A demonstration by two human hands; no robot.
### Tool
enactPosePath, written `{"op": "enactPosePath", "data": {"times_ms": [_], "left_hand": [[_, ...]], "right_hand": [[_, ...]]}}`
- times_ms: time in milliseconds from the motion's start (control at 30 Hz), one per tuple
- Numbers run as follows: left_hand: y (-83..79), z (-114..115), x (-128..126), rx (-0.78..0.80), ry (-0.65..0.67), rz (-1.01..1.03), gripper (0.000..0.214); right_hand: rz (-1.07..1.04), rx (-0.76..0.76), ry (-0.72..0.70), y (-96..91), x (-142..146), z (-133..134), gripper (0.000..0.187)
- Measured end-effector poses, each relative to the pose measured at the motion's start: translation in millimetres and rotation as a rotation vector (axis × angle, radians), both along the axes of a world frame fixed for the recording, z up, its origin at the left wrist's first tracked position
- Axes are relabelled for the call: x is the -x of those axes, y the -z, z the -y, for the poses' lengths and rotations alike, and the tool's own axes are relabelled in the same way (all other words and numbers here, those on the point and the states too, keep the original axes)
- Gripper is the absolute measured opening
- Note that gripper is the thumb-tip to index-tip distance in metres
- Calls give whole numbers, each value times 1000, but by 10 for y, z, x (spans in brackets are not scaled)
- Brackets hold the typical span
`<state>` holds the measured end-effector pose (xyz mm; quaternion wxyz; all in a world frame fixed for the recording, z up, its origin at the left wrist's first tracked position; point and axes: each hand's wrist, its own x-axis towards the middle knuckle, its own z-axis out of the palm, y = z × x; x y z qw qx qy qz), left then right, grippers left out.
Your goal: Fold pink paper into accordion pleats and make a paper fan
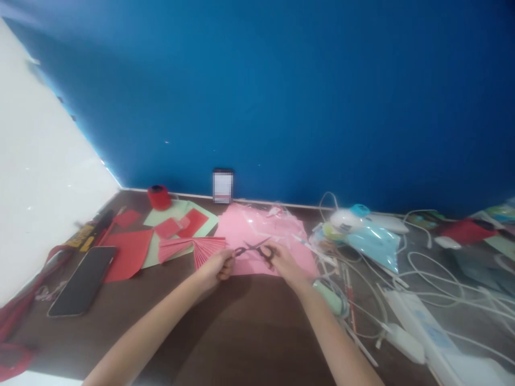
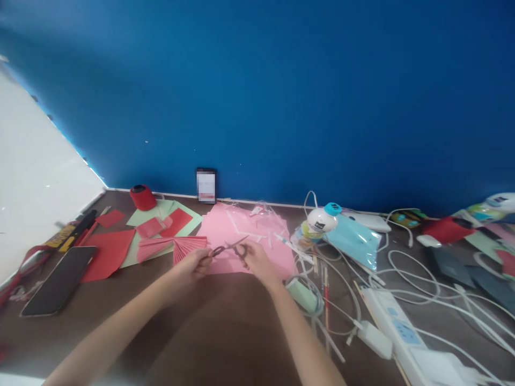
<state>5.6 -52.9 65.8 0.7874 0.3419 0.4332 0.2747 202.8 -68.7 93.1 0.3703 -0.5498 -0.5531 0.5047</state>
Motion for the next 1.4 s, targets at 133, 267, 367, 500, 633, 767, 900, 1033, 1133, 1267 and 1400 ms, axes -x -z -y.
{"op": "enactPosePath", "data": {"times_ms": [133, 267, 367, 500, 633, 767, 900, 1033, 1133, 1267, 1400], "left_hand": [[-40, -38, 153, -41, -83, 17, 26], [-187, -65, 416, -82, -264, 67, 29], [-291, -89, 659, -69, -393, 165, 22], [-384, -20, 816, -64, -428, 277, 24], [-440, 156, 663, -58, -530, 362, 23], [-485, 272, 599, -97, -661, 421, 22], [-457, 282, 911, -147, -872, 448, 21], [-251, 336, 1220, -147, -1005, 382, 20], [-66, 421, 1279, -265, -880, 42, 18], [67, 476, 1244, -670, -468, -609, 16], [127, 366, 1180, -918, -279, -930, 26]], "right_hand": [[189, -123, -32, -43, -230, 64, 25], [437, -245, -40, -50, -514, 178, 22], [660, -168, -69, -11, -736, 298, 26], [1052, -67, 13, -24, -652, 461, 27], [700, -315, -162, -125, 229, 496, 35], [108, -115, -503, -123, 1073, 364, 33], [-97, 114, -621, -95, 1160, 130, 37], [-23, 33, -549, -136, 1056, -198, 34], [141, -103, -532, -150, 1166, -466, 22], [463, -224, -473, -110, 1433, -796, 14], [705, -267, -481, -51, 1618, -1040, 13]]}}
